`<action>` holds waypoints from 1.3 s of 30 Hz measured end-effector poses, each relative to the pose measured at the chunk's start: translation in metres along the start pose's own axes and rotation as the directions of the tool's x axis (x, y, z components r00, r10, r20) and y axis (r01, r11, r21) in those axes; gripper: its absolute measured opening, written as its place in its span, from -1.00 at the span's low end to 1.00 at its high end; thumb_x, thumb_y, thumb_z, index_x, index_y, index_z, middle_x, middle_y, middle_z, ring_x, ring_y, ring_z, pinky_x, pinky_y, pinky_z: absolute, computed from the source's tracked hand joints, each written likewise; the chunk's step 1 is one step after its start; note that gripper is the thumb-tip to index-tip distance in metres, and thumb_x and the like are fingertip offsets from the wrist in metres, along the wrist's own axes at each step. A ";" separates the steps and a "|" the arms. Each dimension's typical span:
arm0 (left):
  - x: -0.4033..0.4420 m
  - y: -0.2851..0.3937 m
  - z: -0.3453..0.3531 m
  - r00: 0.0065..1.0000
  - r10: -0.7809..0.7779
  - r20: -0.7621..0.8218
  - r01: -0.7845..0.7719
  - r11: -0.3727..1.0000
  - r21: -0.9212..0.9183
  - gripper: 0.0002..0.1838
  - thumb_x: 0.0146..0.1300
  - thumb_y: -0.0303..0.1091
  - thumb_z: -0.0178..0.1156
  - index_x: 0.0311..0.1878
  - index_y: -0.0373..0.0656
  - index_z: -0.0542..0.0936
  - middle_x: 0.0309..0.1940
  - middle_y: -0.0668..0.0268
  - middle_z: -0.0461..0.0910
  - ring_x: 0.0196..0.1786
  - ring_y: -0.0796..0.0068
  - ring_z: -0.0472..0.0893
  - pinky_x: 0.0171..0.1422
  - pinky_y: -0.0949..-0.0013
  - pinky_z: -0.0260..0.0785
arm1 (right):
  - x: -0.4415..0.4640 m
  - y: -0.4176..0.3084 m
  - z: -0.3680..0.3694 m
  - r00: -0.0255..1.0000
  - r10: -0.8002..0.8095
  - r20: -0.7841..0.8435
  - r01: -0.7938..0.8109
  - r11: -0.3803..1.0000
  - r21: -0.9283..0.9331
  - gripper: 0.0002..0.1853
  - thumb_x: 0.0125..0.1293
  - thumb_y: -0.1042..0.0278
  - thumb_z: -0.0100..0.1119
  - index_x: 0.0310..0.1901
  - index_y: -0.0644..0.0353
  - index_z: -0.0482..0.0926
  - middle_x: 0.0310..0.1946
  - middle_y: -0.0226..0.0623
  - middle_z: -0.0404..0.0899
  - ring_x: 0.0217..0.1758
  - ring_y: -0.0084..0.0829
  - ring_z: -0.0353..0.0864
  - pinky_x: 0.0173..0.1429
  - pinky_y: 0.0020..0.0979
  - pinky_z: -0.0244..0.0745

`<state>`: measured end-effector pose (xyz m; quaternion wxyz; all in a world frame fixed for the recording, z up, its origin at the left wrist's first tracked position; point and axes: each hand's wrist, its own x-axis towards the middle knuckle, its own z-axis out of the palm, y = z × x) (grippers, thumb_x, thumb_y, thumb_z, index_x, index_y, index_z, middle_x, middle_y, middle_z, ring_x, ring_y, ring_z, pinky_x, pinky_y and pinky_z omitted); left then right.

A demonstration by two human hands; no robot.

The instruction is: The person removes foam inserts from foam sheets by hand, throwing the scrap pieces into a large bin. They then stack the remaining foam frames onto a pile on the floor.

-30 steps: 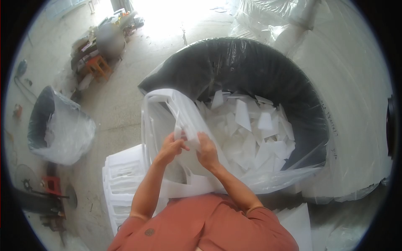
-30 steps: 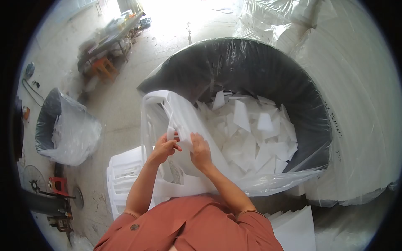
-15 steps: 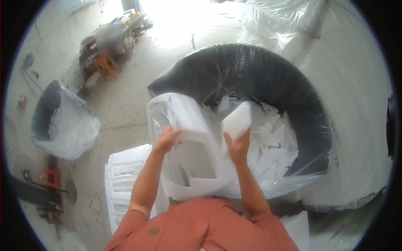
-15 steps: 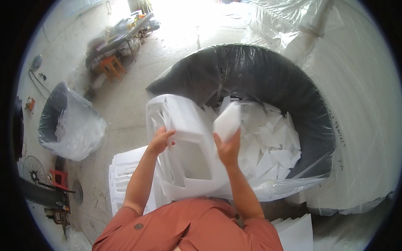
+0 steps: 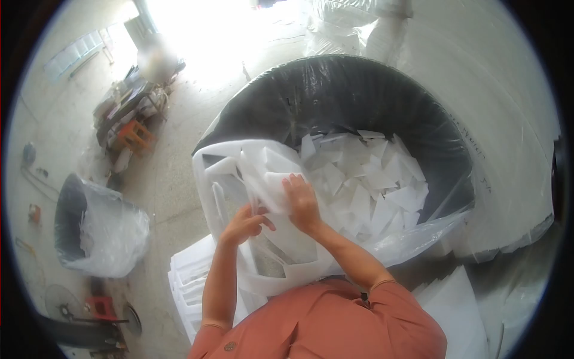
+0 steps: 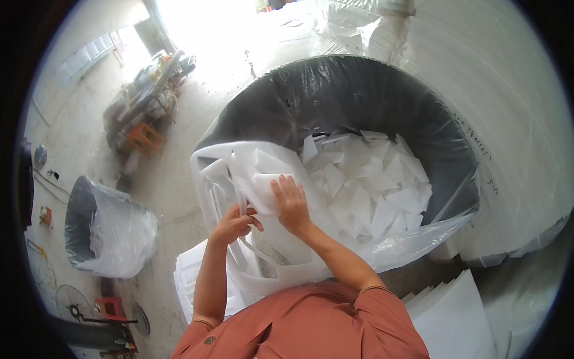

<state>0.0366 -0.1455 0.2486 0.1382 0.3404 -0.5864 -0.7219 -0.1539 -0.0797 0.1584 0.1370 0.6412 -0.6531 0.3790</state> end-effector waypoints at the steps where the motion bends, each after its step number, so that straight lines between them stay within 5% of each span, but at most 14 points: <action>1: 0.000 0.001 0.003 0.999 0.030 -0.024 -0.031 0.999 -0.038 -0.55 0.22 -0.60 -0.04 0.21 -0.31 0.38 -0.03 0.00 0.61 -0.54 0.63 0.49 -0.61 0.66 0.06 | 0.005 0.007 -0.009 0.999 0.008 0.031 -0.012 0.993 0.118 -0.17 -0.08 0.51 0.40 0.32 0.25 0.32 0.26 0.10 0.37 0.35 0.10 0.33 0.39 -0.02 0.24; 4: -0.002 0.001 -0.007 0.964 0.010 -0.265 -0.033 0.996 -0.080 -0.54 0.31 -0.54 -0.01 0.29 -0.31 0.31 -0.03 -0.02 0.60 -0.49 0.55 0.58 -0.62 0.64 0.10 | 0.012 0.028 -0.068 0.986 0.008 0.164 -0.077 0.905 0.419 -0.31 -0.03 0.56 0.32 0.24 0.26 0.40 0.10 0.05 0.53 0.15 -0.03 0.56 0.25 -0.27 0.45; 6: -0.004 -0.001 -0.008 0.972 0.043 -0.233 -0.052 0.998 -0.030 -0.50 0.25 -0.46 0.03 0.28 -0.35 0.32 -0.11 0.08 0.66 -0.46 0.53 0.59 -0.58 0.62 0.17 | 0.017 0.045 -0.112 0.919 0.120 0.375 -0.308 0.810 0.498 -0.32 0.05 0.55 0.29 0.29 0.26 0.36 0.09 -0.02 0.57 0.13 -0.13 0.59 0.20 -0.27 0.48; 11: 0.002 -0.012 -0.005 0.961 0.098 -0.259 -0.092 0.995 0.034 -0.61 0.37 -0.46 0.02 0.23 -0.32 0.29 -0.20 0.04 0.64 -0.51 0.56 0.56 -0.62 0.63 0.12 | -0.009 0.122 -0.157 0.797 0.355 0.488 -0.583 0.240 0.777 -0.38 0.05 0.55 0.33 0.22 0.32 0.43 0.06 -0.18 0.59 0.11 -0.29 0.60 0.20 -0.30 0.49; 14: -0.001 -0.007 0.006 0.968 0.123 -0.221 -0.106 0.990 0.089 -0.58 0.31 -0.43 0.06 0.20 -0.33 0.32 -0.26 0.10 0.65 -0.52 0.56 0.56 -0.60 0.60 0.16 | -0.029 0.151 -0.162 0.687 0.571 0.450 -0.397 -0.223 0.890 -0.37 0.04 0.52 0.33 0.21 0.37 0.44 0.07 -0.12 0.58 0.10 -0.23 0.60 0.21 -0.25 0.51; 17: 0.002 -0.001 0.014 0.966 0.123 -0.229 -0.097 0.988 0.120 -0.51 0.20 -0.37 0.12 0.19 -0.37 0.35 -0.29 0.16 0.68 -0.51 0.54 0.57 -0.56 0.54 0.26 | -0.072 0.207 -0.133 0.642 0.618 0.455 -0.103 -0.519 0.849 -0.35 0.04 0.45 0.33 0.23 0.39 0.42 0.07 -0.11 0.58 0.10 -0.21 0.61 0.22 -0.21 0.53; 20: 0.004 -0.003 0.017 0.964 0.115 -0.238 -0.096 0.991 0.089 -0.52 0.21 -0.39 0.10 0.19 -0.36 0.36 -0.32 0.17 0.68 -0.54 0.54 0.54 -0.55 0.55 0.28 | -0.137 0.248 -0.091 0.482 0.774 0.410 -0.402 -0.220 0.889 -0.40 0.09 0.40 0.32 0.20 0.35 0.44 0.06 -0.14 0.58 0.09 -0.19 0.61 0.17 -0.17 0.55; 24: -0.003 -0.001 0.020 0.957 0.106 -0.270 -0.079 0.991 0.110 -0.54 0.23 -0.42 0.12 0.18 -0.36 0.36 -0.35 0.17 0.66 -0.56 0.56 0.51 -0.54 0.54 0.29 | -0.167 0.277 -0.083 0.246 0.938 0.243 -0.863 0.098 0.496 -0.47 0.10 0.46 0.33 0.16 0.31 0.48 0.01 -0.19 0.61 0.06 -0.21 0.62 0.12 -0.17 0.58; 27: -0.007 0.003 0.027 0.950 0.134 -0.281 -0.104 0.987 0.119 -0.54 0.25 -0.41 0.13 0.19 -0.36 0.35 -0.36 0.17 0.65 -0.56 0.57 0.50 -0.54 0.55 0.29 | -0.174 0.270 -0.114 0.277 0.719 0.638 -0.603 -0.386 0.698 -0.45 0.10 0.47 0.38 0.16 0.28 0.48 -0.01 -0.21 0.61 0.05 -0.23 0.63 0.06 -0.18 0.58; 28: -0.008 0.007 0.028 0.950 0.129 -0.286 -0.079 0.981 0.178 -0.55 0.27 -0.41 0.12 0.20 -0.36 0.35 -0.36 0.18 0.65 -0.56 0.60 0.50 -0.54 0.57 0.28 | -0.177 0.272 -0.112 0.359 0.732 0.580 -0.549 -0.337 0.765 -0.42 0.15 0.33 0.42 0.19 0.27 0.45 0.02 -0.16 0.59 0.06 -0.19 0.61 0.09 -0.14 0.54; 31: -0.010 0.016 0.030 0.937 0.184 -0.295 -0.140 0.976 0.164 -0.54 0.28 -0.39 0.13 0.21 -0.35 0.35 -0.35 0.19 0.65 -0.57 0.62 0.49 -0.57 0.60 0.24 | -0.168 0.278 -0.101 0.097 0.867 0.489 -0.371 -0.424 0.826 -0.42 0.20 0.08 0.38 0.17 0.20 0.48 0.02 -0.16 0.59 0.12 -0.16 0.59 0.14 0.00 0.51; 32: -0.008 0.020 0.027 0.923 0.237 -0.305 -0.186 0.965 0.186 -0.52 0.29 -0.39 0.13 0.23 -0.36 0.33 -0.35 0.19 0.64 -0.60 0.64 0.46 -0.60 0.62 0.20 | -0.167 0.285 -0.086 -0.260 0.921 0.289 -0.579 -0.388 0.717 -0.27 0.17 -0.21 0.31 0.24 0.14 0.42 0.20 -0.14 0.47 0.35 -0.17 0.39 0.28 0.09 0.36; 35: -0.014 0.042 0.019 0.867 0.330 -0.374 -0.336 0.940 0.049 -0.52 0.33 -0.40 0.13 0.26 -0.36 0.33 -0.35 0.18 0.64 -0.65 0.67 0.41 -0.64 0.63 0.13 | -0.235 0.287 -0.011 -0.011 0.769 0.639 -0.386 -0.593 0.707 -0.06 0.14 -0.40 0.22 0.38 0.13 0.27 0.43 -0.12 0.20 0.54 -0.10 0.05 0.42 0.24 0.05; 39: -0.036 0.067 0.002 0.817 0.377 -0.436 -0.447 0.892 -0.066 -0.51 0.33 -0.42 0.13 0.28 -0.36 0.34 -0.39 0.24 0.63 -0.70 0.70 0.34 -0.67 0.65 0.07 | -0.218 0.112 0.004 -0.267 0.357 0.895 -0.491 -0.850 0.193 -0.10 0.30 -0.40 -0.05 0.47 0.13 0.14 0.49 -0.22 0.12 0.54 -0.11 0.07 0.52 0.10 -0.06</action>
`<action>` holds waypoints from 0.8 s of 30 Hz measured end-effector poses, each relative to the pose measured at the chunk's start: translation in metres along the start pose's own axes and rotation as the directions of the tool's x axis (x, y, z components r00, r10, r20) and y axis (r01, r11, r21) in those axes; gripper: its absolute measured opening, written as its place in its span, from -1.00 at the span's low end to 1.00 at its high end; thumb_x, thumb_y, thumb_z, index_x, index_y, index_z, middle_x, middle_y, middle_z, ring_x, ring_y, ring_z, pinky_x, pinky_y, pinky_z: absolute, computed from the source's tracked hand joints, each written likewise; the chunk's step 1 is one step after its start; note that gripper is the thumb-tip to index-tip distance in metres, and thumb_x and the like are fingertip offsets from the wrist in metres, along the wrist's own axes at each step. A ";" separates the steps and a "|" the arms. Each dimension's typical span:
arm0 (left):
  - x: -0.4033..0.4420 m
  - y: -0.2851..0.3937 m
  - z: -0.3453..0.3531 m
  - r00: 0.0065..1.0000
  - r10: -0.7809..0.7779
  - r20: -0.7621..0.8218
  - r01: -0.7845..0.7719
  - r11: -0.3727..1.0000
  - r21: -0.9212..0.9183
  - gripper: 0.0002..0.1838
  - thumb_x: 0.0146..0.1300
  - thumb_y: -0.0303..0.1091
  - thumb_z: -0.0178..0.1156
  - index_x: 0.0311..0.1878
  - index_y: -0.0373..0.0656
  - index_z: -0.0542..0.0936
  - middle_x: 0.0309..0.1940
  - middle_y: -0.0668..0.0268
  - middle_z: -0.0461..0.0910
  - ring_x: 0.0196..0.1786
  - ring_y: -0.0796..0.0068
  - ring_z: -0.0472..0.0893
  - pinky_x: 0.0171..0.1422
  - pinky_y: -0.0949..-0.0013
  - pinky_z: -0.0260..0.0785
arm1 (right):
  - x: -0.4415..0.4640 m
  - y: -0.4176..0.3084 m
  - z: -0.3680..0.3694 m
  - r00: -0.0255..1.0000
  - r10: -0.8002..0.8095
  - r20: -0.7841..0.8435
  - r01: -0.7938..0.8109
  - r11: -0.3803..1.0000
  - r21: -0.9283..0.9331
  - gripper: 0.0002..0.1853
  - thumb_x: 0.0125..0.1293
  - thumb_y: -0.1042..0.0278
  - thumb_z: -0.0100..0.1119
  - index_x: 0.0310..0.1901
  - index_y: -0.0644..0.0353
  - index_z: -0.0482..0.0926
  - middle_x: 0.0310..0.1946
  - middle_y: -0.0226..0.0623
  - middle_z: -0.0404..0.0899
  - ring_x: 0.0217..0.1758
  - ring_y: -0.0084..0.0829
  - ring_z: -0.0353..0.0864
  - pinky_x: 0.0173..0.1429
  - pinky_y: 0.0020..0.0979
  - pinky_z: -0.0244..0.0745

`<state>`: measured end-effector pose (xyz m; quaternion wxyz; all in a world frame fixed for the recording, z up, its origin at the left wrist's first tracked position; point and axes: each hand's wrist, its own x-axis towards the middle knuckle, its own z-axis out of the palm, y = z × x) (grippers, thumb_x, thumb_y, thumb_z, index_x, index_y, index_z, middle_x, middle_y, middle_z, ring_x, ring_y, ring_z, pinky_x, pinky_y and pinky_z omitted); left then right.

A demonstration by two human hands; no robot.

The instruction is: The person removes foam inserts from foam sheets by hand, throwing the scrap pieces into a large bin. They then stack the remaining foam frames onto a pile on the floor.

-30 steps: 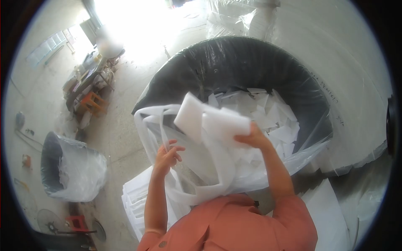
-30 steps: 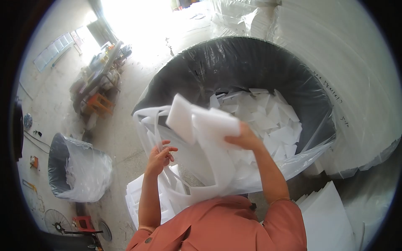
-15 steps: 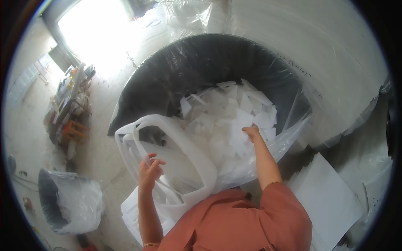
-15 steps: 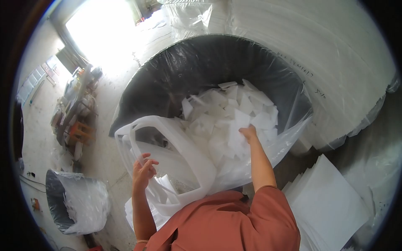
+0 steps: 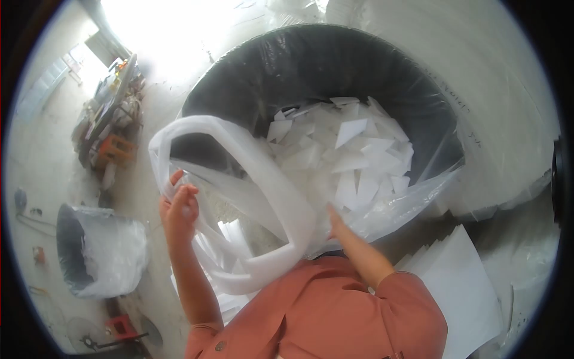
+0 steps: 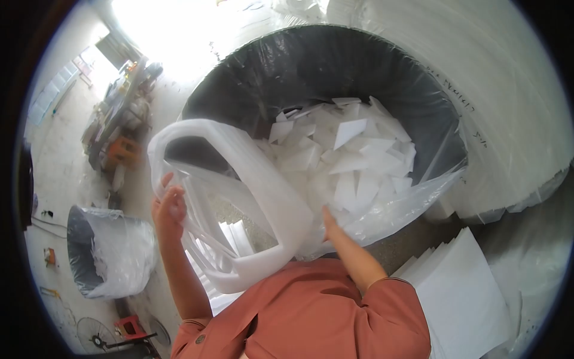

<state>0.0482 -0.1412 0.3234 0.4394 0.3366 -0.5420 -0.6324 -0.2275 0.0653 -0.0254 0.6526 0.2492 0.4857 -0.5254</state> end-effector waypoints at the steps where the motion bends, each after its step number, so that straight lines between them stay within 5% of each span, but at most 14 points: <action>1: -0.001 0.008 -0.004 1.000 0.001 -0.010 -0.001 0.999 -0.043 -0.49 0.32 -0.42 0.14 0.30 -0.37 0.33 -0.42 0.28 0.61 -0.73 0.72 0.31 -0.68 0.65 0.04 | -0.016 0.024 0.020 0.996 0.062 0.061 -0.060 0.998 -0.025 -0.11 0.34 -0.41 -0.12 0.49 0.13 0.10 0.51 -0.24 0.10 0.54 -0.12 0.07 0.55 0.07 -0.09; 4: 0.006 0.012 -0.036 1.000 -0.013 -0.006 0.013 0.999 -0.033 -0.50 0.34 -0.40 0.10 0.30 -0.38 0.33 -0.30 0.21 0.61 -0.61 0.66 0.39 -0.57 0.66 0.17 | 0.008 0.056 0.048 0.759 -0.279 0.588 0.155 0.955 0.254 -0.26 0.43 -0.26 -0.10 0.42 0.17 0.21 0.40 -0.18 0.29 0.46 -0.13 0.25 0.51 0.05 0.09; 6: 0.019 -0.004 -0.060 0.995 -0.032 -0.095 0.039 0.997 0.070 -0.52 0.35 -0.39 0.09 0.29 -0.38 0.34 -0.12 0.11 0.62 -0.47 0.62 0.50 -0.49 0.63 0.27 | -0.004 0.043 0.059 0.809 -0.255 0.530 0.071 0.937 0.343 -0.40 0.45 -0.07 0.00 0.34 0.18 0.30 0.30 -0.20 0.40 0.37 -0.19 0.36 0.46 -0.09 0.23; 7: 0.017 0.004 -0.057 0.979 -0.137 -0.150 0.175 0.945 0.276 -0.40 0.36 -0.28 0.13 0.35 -0.43 0.25 0.16 -0.08 0.45 -0.01 0.32 0.58 -0.06 0.37 0.48 | -0.017 0.038 0.065 0.833 -0.240 0.499 0.035 0.922 0.386 -0.47 0.45 0.02 0.04 0.30 0.19 0.35 0.26 -0.21 0.45 0.33 -0.22 0.42 0.44 -0.17 0.30; 8: 0.017 -0.010 -0.058 0.957 0.181 -0.225 -0.005 0.788 0.616 -0.36 0.37 -0.22 0.14 0.37 -0.44 0.22 0.22 -0.12 0.38 0.12 0.21 0.49 0.10 0.28 0.40 | -0.029 0.035 0.068 0.798 -0.275 0.537 0.028 0.906 0.422 -0.49 0.43 0.07 0.10 0.27 0.19 0.37 0.24 -0.21 0.47 0.31 -0.22 0.44 0.43 -0.17 0.31; 10: 0.014 -0.055 -0.061 0.706 0.708 -0.009 -0.069 0.081 0.994 -0.26 0.37 -0.10 0.15 0.40 -0.46 0.16 0.34 -0.20 0.25 0.38 0.00 0.33 0.40 0.09 0.24 | -0.046 0.032 0.069 0.726 -0.336 0.600 0.004 0.874 0.486 -0.54 0.37 0.17 0.20 0.21 0.21 0.42 0.19 -0.21 0.50 0.26 -0.23 0.48 0.41 -0.17 0.34; 11: 0.003 -0.059 -0.045 0.852 0.511 -0.110 -0.079 0.334 0.939 -0.12 0.36 0.05 0.14 0.44 -0.47 0.05 0.45 -0.22 0.06 0.53 -0.12 0.02 0.60 0.04 -0.17 | -0.047 0.032 0.069 0.709 -0.344 0.616 0.017 0.881 0.472 -0.52 0.36 0.17 0.21 0.22 0.21 0.41 0.20 -0.22 0.50 0.26 -0.23 0.47 0.41 -0.17 0.33; 12: -0.004 -0.071 -0.037 0.952 0.285 -0.112 -0.007 0.387 0.922 -0.03 0.34 0.11 0.14 0.47 -0.48 -0.04 0.47 -0.22 0.02 0.53 -0.13 0.03 0.59 0.04 -0.11 | -0.048 0.037 0.065 0.694 -0.346 0.631 0.029 0.889 0.456 -0.50 0.35 0.17 0.22 0.23 0.21 0.41 0.20 -0.22 0.50 0.26 -0.24 0.47 0.41 -0.17 0.32; 14: -0.018 -0.118 -0.019 0.989 -0.042 -0.143 0.141 0.580 0.803 0.15 0.21 0.22 0.25 0.46 -0.54 -0.10 0.46 -0.29 0.02 0.52 -0.10 0.08 0.59 0.11 -0.10 | -0.058 0.051 0.058 0.672 -0.330 0.663 0.042 0.911 0.410 -0.47 0.33 0.17 0.24 0.25 0.21 0.39 0.20 -0.23 0.50 0.27 -0.25 0.46 0.43 -0.16 0.30; 16: -0.031 -0.147 0.001 0.921 -0.368 -0.125 0.384 0.809 0.445 0.00 0.13 0.04 0.39 0.38 -0.48 0.11 0.27 -0.12 0.35 0.33 0.04 0.38 0.34 0.15 0.32 | -0.071 0.056 0.055 0.640 -0.321 0.698 0.064 0.928 0.368 -0.43 0.31 0.16 0.25 0.28 0.21 0.38 0.20 -0.23 0.49 0.28 -0.26 0.45 0.44 -0.14 0.28; 17: -0.041 -0.144 0.020 0.854 -0.471 -0.223 0.518 0.811 0.272 -0.23 0.17 -0.13 0.39 0.28 -0.41 0.27 0.12 0.01 0.48 0.17 0.17 0.53 0.15 0.22 0.48 | -0.066 0.059 0.049 0.637 -0.325 0.699 0.074 0.928 0.364 -0.38 0.30 0.15 0.26 0.31 0.22 0.33 0.22 -0.23 0.48 0.31 -0.25 0.41 0.46 -0.12 0.25; 20: -0.043 -0.205 -0.015 0.809 -0.583 0.069 0.578 0.770 -0.270 -0.41 0.21 -0.27 0.34 0.21 -0.38 0.36 0.05 0.08 0.54 0.07 0.25 0.59 0.08 0.25 0.52 | -0.079 0.050 0.041 0.675 -0.342 0.654 0.141 0.930 0.341 -0.37 0.32 0.07 0.24 0.33 0.18 0.32 0.24 -0.23 0.46 0.34 -0.20 0.38 0.46 -0.08 0.23; 23: -0.047 -0.198 -0.010 0.841 -0.532 0.101 0.536 0.791 -0.295 -0.52 0.21 -0.37 0.34 0.14 -0.36 0.44 -0.02 0.11 0.59 -0.01 0.26 0.64 0.09 0.21 0.55 | -0.108 0.045 0.042 0.816 -0.098 0.570 -0.020 0.980 0.198 -0.34 0.33 -0.04 0.22 0.34 0.15 0.31 0.20 -0.23 0.51 0.30 -0.16 0.44 0.39 -0.02 0.31; 24: -0.046 -0.199 -0.010 0.854 -0.511 0.098 0.517 0.812 -0.271 -0.52 0.21 -0.36 0.35 0.12 -0.36 0.45 -0.03 0.11 0.60 -0.01 0.26 0.65 0.11 0.20 0.56 | -0.106 0.046 0.032 0.763 -0.002 0.647 -0.036 0.998 0.045 -0.32 0.32 -0.07 0.21 0.35 0.14 0.30 0.16 -0.18 0.53 0.24 -0.15 0.49 0.32 -0.03 0.38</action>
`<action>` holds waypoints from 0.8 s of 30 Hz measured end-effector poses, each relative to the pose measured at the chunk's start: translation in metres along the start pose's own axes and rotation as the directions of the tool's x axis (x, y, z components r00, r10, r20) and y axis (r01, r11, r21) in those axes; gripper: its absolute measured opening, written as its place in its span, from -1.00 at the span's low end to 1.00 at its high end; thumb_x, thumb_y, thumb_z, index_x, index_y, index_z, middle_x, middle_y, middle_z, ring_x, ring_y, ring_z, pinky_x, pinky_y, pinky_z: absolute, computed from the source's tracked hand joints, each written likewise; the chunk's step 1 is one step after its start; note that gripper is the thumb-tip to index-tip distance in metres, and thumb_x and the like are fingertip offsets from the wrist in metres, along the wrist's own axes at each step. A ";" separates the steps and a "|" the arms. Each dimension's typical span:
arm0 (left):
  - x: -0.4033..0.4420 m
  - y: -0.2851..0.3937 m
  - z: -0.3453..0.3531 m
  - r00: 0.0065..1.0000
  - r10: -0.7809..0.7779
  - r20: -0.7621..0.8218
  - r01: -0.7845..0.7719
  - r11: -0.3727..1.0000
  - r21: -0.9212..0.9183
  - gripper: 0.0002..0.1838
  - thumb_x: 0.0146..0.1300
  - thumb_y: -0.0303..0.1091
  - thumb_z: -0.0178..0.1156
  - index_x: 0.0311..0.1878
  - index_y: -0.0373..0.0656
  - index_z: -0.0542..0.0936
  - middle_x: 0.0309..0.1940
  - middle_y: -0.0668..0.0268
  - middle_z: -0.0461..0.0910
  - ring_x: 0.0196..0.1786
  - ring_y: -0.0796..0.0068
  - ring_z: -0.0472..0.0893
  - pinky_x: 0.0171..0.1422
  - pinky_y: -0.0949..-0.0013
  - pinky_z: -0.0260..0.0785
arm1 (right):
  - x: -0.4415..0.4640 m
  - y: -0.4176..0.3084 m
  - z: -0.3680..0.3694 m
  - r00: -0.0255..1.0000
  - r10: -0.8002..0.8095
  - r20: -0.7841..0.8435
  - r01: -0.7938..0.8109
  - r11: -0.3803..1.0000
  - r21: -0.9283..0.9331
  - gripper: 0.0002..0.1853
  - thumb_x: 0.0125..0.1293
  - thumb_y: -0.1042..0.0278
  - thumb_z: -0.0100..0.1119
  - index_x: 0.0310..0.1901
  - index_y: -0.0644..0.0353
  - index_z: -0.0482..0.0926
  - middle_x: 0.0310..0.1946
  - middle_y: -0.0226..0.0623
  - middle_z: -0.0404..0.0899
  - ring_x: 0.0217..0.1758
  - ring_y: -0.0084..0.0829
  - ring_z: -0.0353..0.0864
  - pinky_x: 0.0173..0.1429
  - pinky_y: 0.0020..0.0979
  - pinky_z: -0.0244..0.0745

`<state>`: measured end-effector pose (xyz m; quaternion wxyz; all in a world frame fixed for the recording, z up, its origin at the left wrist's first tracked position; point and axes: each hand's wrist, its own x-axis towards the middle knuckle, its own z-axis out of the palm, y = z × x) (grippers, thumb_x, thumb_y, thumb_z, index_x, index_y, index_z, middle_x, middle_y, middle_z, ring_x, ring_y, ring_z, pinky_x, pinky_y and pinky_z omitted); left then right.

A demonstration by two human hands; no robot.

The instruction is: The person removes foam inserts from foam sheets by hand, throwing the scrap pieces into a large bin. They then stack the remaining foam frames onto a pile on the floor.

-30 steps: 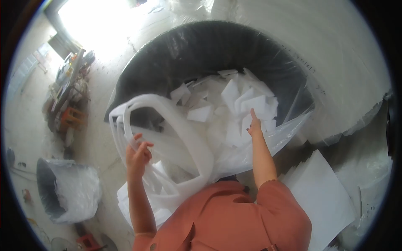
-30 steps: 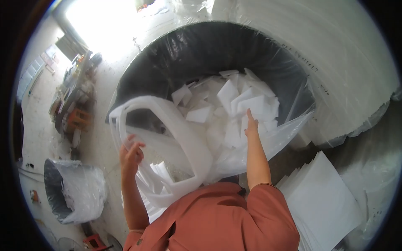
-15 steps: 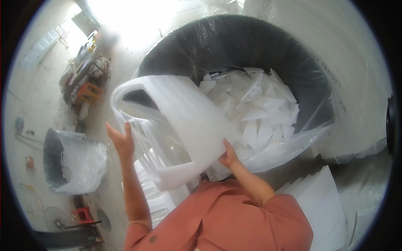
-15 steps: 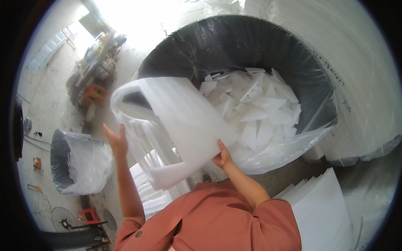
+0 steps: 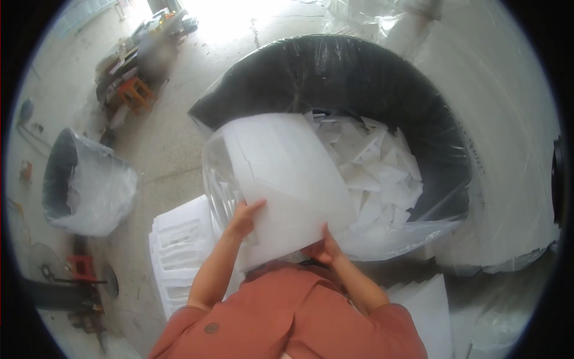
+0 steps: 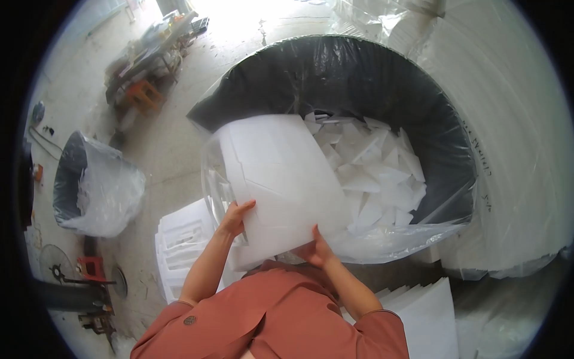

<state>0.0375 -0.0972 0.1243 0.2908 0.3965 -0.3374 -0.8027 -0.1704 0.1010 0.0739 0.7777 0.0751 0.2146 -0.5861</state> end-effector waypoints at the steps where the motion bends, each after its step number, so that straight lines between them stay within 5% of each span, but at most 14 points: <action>1: 0.001 0.001 0.000 0.999 0.012 -0.037 -0.011 0.999 0.049 -0.52 0.20 -0.38 0.35 0.12 -0.38 0.45 -0.03 0.10 0.60 -0.03 0.26 0.65 0.07 0.22 0.56 | -0.007 0.001 -0.013 0.991 0.110 0.078 -0.101 0.988 -0.116 -0.30 0.31 -0.11 0.21 0.35 0.13 0.30 0.12 -0.14 0.55 0.19 -0.14 0.54 0.26 -0.03 0.45; 2: 0.004 0.003 0.002 0.997 0.030 -0.072 -0.023 0.995 0.098 -0.51 0.19 -0.40 0.34 0.13 -0.40 0.44 -0.04 0.09 0.59 -0.05 0.25 0.64 0.04 0.25 0.56 | -0.008 -0.002 -0.023 0.963 0.228 0.144 -0.190 0.952 -0.239 -0.28 0.30 -0.14 0.21 0.35 0.12 0.29 0.09 -0.10 0.57 0.13 -0.14 0.59 0.19 -0.04 0.51; 3: 0.005 0.004 0.002 0.993 0.046 -0.111 -0.030 0.989 0.147 -0.51 0.18 -0.42 0.34 0.13 -0.42 0.43 -0.04 0.08 0.58 -0.07 0.25 0.64 0.01 0.28 0.57 | -0.032 -0.007 0.027 0.984 0.151 0.095 -0.093 0.889 -0.449 -0.30 0.31 -0.04 0.26 0.32 0.24 0.31 -0.10 0.00 0.65 -0.11 -0.18 0.71 -0.10 -0.21 0.65; 6: 0.004 0.004 0.009 0.980 0.163 -0.115 -0.154 0.985 0.083 -0.48 0.16 -0.45 0.35 0.14 -0.43 0.41 -0.04 0.08 0.57 -0.05 0.27 0.63 0.02 0.27 0.56 | -0.041 -0.039 0.060 0.945 0.161 0.283 0.084 0.719 -0.690 -0.44 0.34 0.15 0.25 0.22 0.37 0.40 -0.25 0.00 0.67 -0.23 -0.25 0.74 -0.26 -0.39 0.65; 7: 0.004 0.001 0.010 0.973 0.193 -0.123 -0.181 0.978 0.104 -0.46 0.15 -0.46 0.35 0.16 -0.42 0.39 -0.03 0.08 0.57 -0.04 0.26 0.63 0.02 0.27 0.56 | -0.045 -0.047 0.079 0.962 0.156 0.225 0.042 0.728 -0.685 -0.52 0.28 0.31 0.30 0.13 0.45 0.46 -0.32 -0.08 0.69 -0.25 -0.31 0.74 -0.31 -0.45 0.64; 10: 0.004 -0.002 0.010 0.956 0.257 -0.140 -0.236 0.960 0.152 -0.42 0.14 -0.49 0.36 0.20 -0.37 0.35 -0.01 0.10 0.55 0.00 0.26 0.61 0.07 0.24 0.55 | -0.042 -0.040 0.120 0.961 -0.167 0.222 0.277 0.522 -0.806 -0.42 0.13 0.27 0.47 0.12 0.40 0.50 -0.39 -0.10 0.69 -0.34 -0.28 0.74 -0.37 -0.46 0.62; 11: 0.006 -0.008 0.006 0.956 0.257 -0.140 -0.235 0.960 0.153 -0.40 0.14 -0.51 0.37 0.23 -0.34 0.33 0.01 0.11 0.54 0.03 0.26 0.60 0.10 0.22 0.54 | -0.037 -0.039 0.117 0.964 -0.179 0.195 0.262 0.531 -0.806 -0.24 0.02 0.21 0.54 0.22 0.37 0.43 -0.15 0.08 0.64 -0.03 -0.12 0.69 -0.07 -0.26 0.63; 12: 0.007 -0.011 0.005 0.957 0.256 -0.139 -0.235 0.960 0.153 -0.37 0.14 -0.53 0.37 0.25 -0.30 0.31 0.03 0.13 0.54 0.06 0.26 0.58 0.13 0.20 0.52 | -0.030 -0.036 0.123 0.887 -0.313 0.340 0.404 0.168 -0.899 -0.17 -0.02 0.17 0.57 0.27 0.33 0.39 -0.03 0.12 0.57 0.10 -0.07 0.59 0.07 -0.17 0.53; 14: 0.000 -0.007 0.010 0.978 0.208 -0.030 -0.204 0.975 0.088 -0.38 0.14 -0.54 0.37 0.25 -0.24 0.32 0.06 0.14 0.52 0.06 0.29 0.58 0.15 0.21 0.50 | -0.012 -0.020 0.140 0.646 -0.358 0.674 0.406 -0.587 -0.701 -0.01 -0.12 0.10 0.61 0.35 0.26 0.31 0.21 0.19 0.41 0.34 0.01 0.39 0.35 0.01 0.32; 16: -0.012 -0.005 0.019 0.986 0.149 0.076 -0.149 0.989 -0.010 -0.41 0.14 -0.55 0.35 0.23 -0.23 0.34 0.04 0.16 0.53 0.10 0.29 0.56 0.17 0.22 0.47 | 0.007 -0.003 0.137 0.720 -0.376 0.584 0.140 -0.745 -0.652 0.15 -0.23 0.04 0.65 0.42 0.22 0.20 0.34 0.19 0.20 0.45 0.08 0.17 0.45 0.09 0.06; 17: -0.018 -0.002 0.025 0.984 0.128 0.124 -0.119 0.990 -0.078 -0.44 0.15 -0.55 0.33 0.21 -0.26 0.35 0.01 0.17 0.54 0.13 0.27 0.55 0.17 0.22 0.46 | 0.016 -0.002 0.133 0.747 -0.391 0.538 0.007 -0.805 -0.594 0.24 -0.29 0.01 0.66 0.45 0.20 0.14 0.41 0.19 0.10 0.51 0.12 0.06 0.50 0.13 -0.06; 20: -0.016 -0.003 0.013 0.951 0.110 0.289 -0.064 0.984 -0.165 -0.45 0.15 -0.54 0.32 0.21 -0.27 0.37 -0.04 0.20 0.55 0.21 0.27 0.50 0.19 0.21 0.42 | 0.032 -0.013 0.118 0.673 -0.427 0.604 0.213 -0.670 -0.711 0.26 -0.24 -0.04 0.64 0.45 0.31 0.08 0.44 0.15 0.07 0.50 0.19 0.05 0.48 -0.01 0.11; 24: -0.013 0.005 0.007 0.916 0.110 0.386 -0.033 0.979 -0.201 -0.51 0.20 -0.46 0.29 0.20 -0.24 0.41 -0.07 0.24 0.55 0.21 0.30 0.51 0.12 0.26 0.42 | 0.048 -0.019 0.112 0.592 -0.496 0.635 0.298 -0.597 -0.744 0.14 -0.18 -0.03 0.59 0.42 0.25 0.17 0.41 0.18 0.10 0.45 0.19 0.15 0.45 0.14 0.02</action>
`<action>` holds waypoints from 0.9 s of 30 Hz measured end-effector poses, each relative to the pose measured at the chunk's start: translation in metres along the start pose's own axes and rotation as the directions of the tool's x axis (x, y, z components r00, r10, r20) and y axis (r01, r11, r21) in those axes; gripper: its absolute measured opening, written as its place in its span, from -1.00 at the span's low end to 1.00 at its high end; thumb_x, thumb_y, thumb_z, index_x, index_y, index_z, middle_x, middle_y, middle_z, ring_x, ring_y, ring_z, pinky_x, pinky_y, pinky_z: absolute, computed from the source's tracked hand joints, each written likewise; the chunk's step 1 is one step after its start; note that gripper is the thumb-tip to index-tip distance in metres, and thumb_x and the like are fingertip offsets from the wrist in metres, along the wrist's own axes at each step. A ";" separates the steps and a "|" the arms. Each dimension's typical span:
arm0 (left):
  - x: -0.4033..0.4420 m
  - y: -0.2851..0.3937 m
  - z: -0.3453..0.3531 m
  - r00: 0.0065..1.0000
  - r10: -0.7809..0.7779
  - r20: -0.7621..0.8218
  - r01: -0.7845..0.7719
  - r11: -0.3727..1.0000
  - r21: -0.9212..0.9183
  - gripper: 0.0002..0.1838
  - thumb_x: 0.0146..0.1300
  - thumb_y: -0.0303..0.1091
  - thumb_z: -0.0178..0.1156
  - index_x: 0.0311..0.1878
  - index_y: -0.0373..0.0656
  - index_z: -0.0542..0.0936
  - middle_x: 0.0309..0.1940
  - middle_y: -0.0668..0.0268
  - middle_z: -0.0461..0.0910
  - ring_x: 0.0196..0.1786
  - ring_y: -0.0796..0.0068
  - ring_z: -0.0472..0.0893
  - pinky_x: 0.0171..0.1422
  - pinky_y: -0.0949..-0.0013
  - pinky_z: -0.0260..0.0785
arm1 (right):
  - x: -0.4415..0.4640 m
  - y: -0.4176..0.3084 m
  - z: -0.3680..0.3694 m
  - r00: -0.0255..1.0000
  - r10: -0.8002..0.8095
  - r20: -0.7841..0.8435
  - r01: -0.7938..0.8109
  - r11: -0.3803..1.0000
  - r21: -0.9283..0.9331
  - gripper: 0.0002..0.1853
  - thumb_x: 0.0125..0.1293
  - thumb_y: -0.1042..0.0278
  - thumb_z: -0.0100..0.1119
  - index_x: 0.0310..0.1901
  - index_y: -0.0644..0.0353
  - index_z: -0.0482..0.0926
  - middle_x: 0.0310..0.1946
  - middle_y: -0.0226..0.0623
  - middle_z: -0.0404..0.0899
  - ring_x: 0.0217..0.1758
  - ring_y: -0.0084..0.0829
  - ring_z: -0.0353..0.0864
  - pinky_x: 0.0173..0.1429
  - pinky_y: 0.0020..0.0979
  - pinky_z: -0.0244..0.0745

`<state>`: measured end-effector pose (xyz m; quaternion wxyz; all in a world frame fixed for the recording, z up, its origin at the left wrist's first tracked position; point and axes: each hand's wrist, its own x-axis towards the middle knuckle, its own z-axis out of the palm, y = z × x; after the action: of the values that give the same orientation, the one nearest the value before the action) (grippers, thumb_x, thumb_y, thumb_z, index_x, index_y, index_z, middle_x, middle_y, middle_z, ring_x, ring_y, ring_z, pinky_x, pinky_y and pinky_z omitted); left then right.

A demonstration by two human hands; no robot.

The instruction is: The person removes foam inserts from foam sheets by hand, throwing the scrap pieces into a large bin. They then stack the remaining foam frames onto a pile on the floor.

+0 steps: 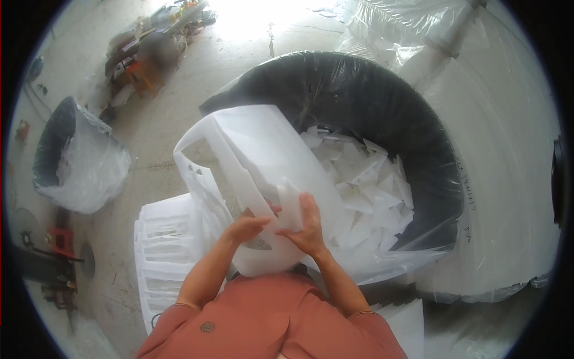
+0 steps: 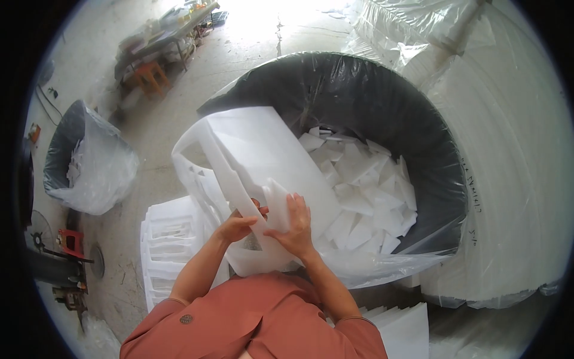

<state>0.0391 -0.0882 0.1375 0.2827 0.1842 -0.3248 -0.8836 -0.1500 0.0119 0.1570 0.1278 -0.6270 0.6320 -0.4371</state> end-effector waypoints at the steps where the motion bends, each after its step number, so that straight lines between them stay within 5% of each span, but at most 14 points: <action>1: 0.000 0.006 0.003 0.999 -0.022 -0.036 0.023 0.999 0.041 -0.52 0.20 -0.40 0.32 0.17 -0.20 0.43 -0.03 0.24 0.54 0.17 0.30 0.51 0.13 0.24 0.42 | 0.001 0.002 0.003 1.000 0.002 -0.005 -0.002 0.999 -0.036 0.09 -0.14 0.00 0.57 0.40 0.27 0.20 0.40 0.19 0.10 0.43 0.20 0.18 0.45 0.11 0.05; 7: 0.030 0.019 0.004 0.962 0.064 -0.264 0.027 0.944 0.329 -0.58 0.19 -0.25 0.39 0.06 -0.19 0.53 -0.02 0.29 0.53 0.09 0.36 0.53 0.16 0.23 0.40 | 0.014 0.005 0.009 0.998 0.041 -0.055 -0.045 0.996 -0.071 -0.21 0.03 0.27 0.39 0.30 0.38 0.30 0.30 0.24 0.25 0.32 0.23 0.31 0.33 -0.07 0.34; 10: 0.029 0.013 0.020 0.965 0.157 -0.209 -0.027 0.856 0.517 -0.57 0.20 -0.27 0.38 0.08 -0.20 0.52 -0.02 0.30 0.52 0.08 0.38 0.53 0.14 0.26 0.40 | 0.020 -0.008 0.002 0.989 0.125 -0.079 -0.132 0.987 -0.091 -0.27 0.01 0.41 0.28 0.27 0.43 0.30 0.15 0.29 0.40 0.21 0.22 0.42 0.21 -0.10 0.45; 11: 0.031 0.004 0.020 0.955 0.204 -0.213 -0.070 0.858 0.508 -0.60 0.21 -0.31 0.35 0.09 -0.18 0.52 -0.04 0.28 0.52 0.06 0.36 0.55 0.10 0.25 0.44 | 0.019 0.000 0.003 0.989 0.130 -0.070 -0.136 0.986 -0.096 -0.28 0.01 0.44 0.26 0.26 0.43 0.29 0.12 0.29 0.42 0.16 0.21 0.46 0.18 -0.10 0.47; 15: 0.044 0.010 0.036 0.870 0.181 -0.458 -0.220 0.975 -0.031 -0.66 0.21 -0.34 0.34 0.00 -0.22 0.51 -0.17 0.22 0.56 -0.05 0.28 0.61 -0.05 0.15 0.54 | 0.015 0.003 0.002 0.981 0.186 -0.054 -0.190 0.980 -0.063 -0.31 -0.04 0.50 0.21 0.24 0.41 0.35 0.01 0.32 0.51 0.05 0.24 0.54 0.16 -0.10 0.49; 21: 0.056 0.026 -0.040 0.802 0.177 -0.570 -0.212 0.977 0.005 -0.63 0.15 -0.38 0.38 -0.01 -0.23 0.51 -0.20 0.25 0.59 -0.24 0.27 0.64 -0.19 0.20 0.52 | 0.021 0.013 -0.055 0.960 0.277 -0.038 -0.266 0.947 0.182 -0.48 0.00 0.59 0.10 0.10 0.40 0.44 -0.20 -0.10 0.64 -0.23 -0.24 0.67 -0.11 -0.33 0.56; 22: 0.052 0.028 -0.045 0.799 0.199 -0.567 -0.226 0.974 0.024 -0.63 0.14 -0.38 0.38 -0.01 -0.23 0.51 -0.20 0.26 0.59 -0.24 0.27 0.64 -0.19 0.20 0.51 | 0.022 0.039 -0.061 0.934 0.307 -0.181 -0.224 0.901 0.372 -0.57 0.00 0.64 0.05 0.00 0.36 0.48 -0.31 -0.34 0.58 -0.37 -0.53 0.55 -0.27 -0.46 0.48; 24: 0.047 0.036 -0.049 0.812 0.224 -0.539 -0.271 0.963 -0.008 -0.63 0.18 -0.41 0.34 0.05 -0.16 0.49 -0.17 0.29 0.59 -0.19 0.26 0.63 -0.15 0.18 0.50 | 0.027 0.068 -0.108 0.790 0.613 -0.020 -0.307 0.423 0.852 -0.58 0.00 0.67 0.00 -0.03 0.28 0.51 -0.43 -0.46 0.47 -0.49 -0.59 0.39 -0.40 -0.47 0.37; 25: 0.043 0.040 -0.047 0.818 0.240 -0.522 -0.295 0.955 -0.023 -0.61 0.19 -0.42 0.33 0.08 -0.15 0.48 -0.14 0.29 0.58 -0.17 0.25 0.63 -0.14 0.18 0.49 | 0.029 0.085 -0.125 0.729 0.684 -0.010 -0.101 0.122 0.987 -0.55 0.01 0.62 0.01 0.03 0.28 0.49 -0.30 -0.34 0.55 -0.34 -0.46 0.53 -0.26 -0.40 0.49; 26: 0.040 0.043 -0.045 0.824 0.257 -0.505 -0.320 0.947 -0.039 -0.60 0.21 -0.43 0.31 0.11 -0.13 0.46 -0.12 0.29 0.57 -0.15 0.24 0.63 -0.13 0.18 0.49 | 0.027 0.104 -0.142 0.662 0.748 -0.045 0.106 -0.034 0.994 -0.51 0.01 0.58 0.01 0.08 0.33 0.44 -0.11 -0.17 0.59 -0.05 -0.25 0.62 -0.04 -0.25 0.56; 27: 0.039 0.044 -0.041 0.829 0.261 -0.495 -0.321 0.946 -0.039 -0.57 0.22 -0.44 0.30 0.15 -0.13 0.43 -0.08 0.28 0.56 -0.14 0.24 0.62 -0.11 0.18 0.49 | 0.022 0.154 -0.149 0.610 0.790 -0.058 0.333 -0.189 0.924 -0.32 0.13 0.44 0.18 0.32 0.34 0.23 0.29 0.03 0.35 0.39 -0.09 0.35 0.30 -0.12 0.42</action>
<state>0.0462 -0.1596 0.1325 0.4965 0.3297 -0.2145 -0.7738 -0.3645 0.0250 0.1429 0.3851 0.0821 0.1892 -0.8995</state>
